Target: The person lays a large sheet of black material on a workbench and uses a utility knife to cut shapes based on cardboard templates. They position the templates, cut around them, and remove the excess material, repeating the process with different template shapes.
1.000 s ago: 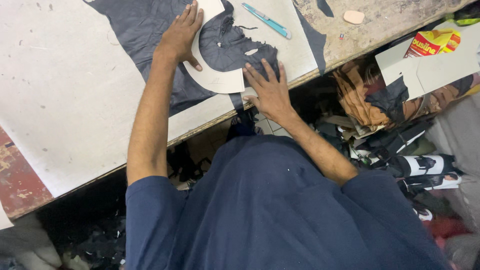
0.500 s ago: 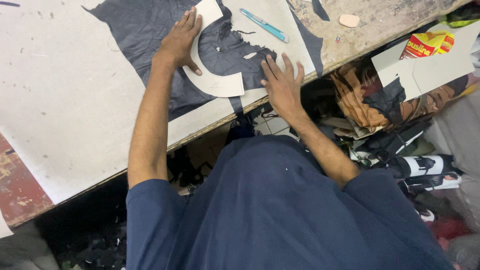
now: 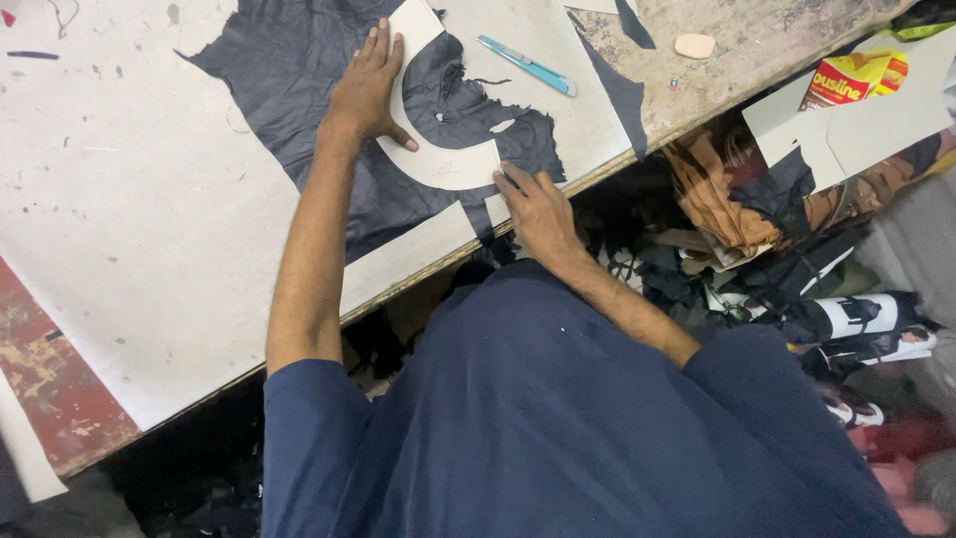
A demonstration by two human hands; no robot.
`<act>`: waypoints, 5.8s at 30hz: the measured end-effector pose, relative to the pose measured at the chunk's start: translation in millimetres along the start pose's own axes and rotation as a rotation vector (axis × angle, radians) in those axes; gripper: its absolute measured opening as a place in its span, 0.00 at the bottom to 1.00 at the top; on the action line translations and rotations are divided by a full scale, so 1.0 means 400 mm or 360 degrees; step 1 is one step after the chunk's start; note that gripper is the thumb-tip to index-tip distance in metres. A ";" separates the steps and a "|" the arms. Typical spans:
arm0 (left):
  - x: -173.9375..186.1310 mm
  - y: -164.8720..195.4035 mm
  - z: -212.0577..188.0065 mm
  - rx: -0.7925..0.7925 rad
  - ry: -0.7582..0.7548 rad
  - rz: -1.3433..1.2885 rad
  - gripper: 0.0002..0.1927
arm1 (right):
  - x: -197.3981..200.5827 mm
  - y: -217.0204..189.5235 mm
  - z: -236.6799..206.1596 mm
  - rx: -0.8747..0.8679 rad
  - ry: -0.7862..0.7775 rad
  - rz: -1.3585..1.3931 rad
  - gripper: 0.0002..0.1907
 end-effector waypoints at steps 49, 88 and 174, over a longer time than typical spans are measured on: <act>0.002 -0.005 -0.062 0.0045 0.0168 -0.0269 0.82 | -0.053 0.004 -0.006 -0.0298 0.0051 -0.0247 0.25; -0.048 0.136 -0.064 0.0578 -0.0060 0.0060 0.92 | 0.014 0.196 0.319 0.0230 0.0120 -0.0387 0.15; -0.057 0.126 0.028 0.0306 -0.0506 0.0576 0.95 | 0.024 -0.003 -0.126 -0.0772 -0.0529 -0.0316 0.23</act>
Point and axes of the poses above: each hand's wrist, its own z-axis towards the middle knuckle, its own x-axis out of the back of the hand, y = z × x, the point moved 10 cm from there along z, towards the middle knuckle, and after that the axes turned 12 degrees about z, right-handed, at the moved point
